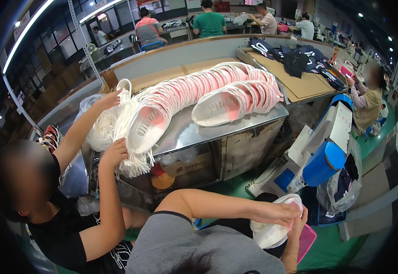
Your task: The person picks up a stack of shoe components and places them in a basket, then handles individual pink and white shoes, using a mounting machine to shape or secure the material.
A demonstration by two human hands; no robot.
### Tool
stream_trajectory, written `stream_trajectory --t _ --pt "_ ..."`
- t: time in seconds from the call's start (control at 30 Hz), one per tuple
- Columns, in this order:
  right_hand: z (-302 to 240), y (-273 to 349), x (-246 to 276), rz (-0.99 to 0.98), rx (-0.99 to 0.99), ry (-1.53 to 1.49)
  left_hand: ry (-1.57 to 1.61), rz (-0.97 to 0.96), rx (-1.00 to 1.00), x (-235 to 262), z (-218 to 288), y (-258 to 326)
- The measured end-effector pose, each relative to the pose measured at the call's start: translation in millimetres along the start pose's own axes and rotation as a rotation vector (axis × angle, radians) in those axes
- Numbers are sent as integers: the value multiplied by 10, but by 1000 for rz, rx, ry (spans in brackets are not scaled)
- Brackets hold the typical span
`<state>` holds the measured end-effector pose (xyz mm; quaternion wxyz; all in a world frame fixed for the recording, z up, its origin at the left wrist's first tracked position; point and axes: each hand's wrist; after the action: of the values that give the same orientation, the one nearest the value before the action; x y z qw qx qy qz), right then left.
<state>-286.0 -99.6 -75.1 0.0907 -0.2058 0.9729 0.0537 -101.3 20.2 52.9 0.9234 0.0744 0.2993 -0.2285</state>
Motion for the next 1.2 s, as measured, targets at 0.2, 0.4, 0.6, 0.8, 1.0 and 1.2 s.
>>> stream_trajectory --t 0.2,0.4,0.6,0.8,1.0,1.2 --pt "77 288 -702 16 339 417 -22 483 82 428 -529 -287" --pt "-132 129 -318 -37 78 342 -125 687 237 488 -766 -150" --pt "20 -184 -451 156 -74 26 -33 817 -44 776 -375 371" --pt "-389 -198 -931 -136 200 543 -302 772 92 902 -50 2" --pt "-32 -506 -570 92 43 237 -353 755 54 884 -169 -446" --pt "-45 -819 -505 51 -175 -71 -179 729 41 1357 -421 -620"
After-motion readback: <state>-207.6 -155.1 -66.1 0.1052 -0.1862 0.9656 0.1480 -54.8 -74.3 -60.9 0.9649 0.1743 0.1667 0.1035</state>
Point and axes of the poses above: each hand's wrist, its own y-axis away from the middle knuckle, its own x-axis out of the back of the hand, z = x × y, and after that the axes turned 2 degrees about x, right-handed
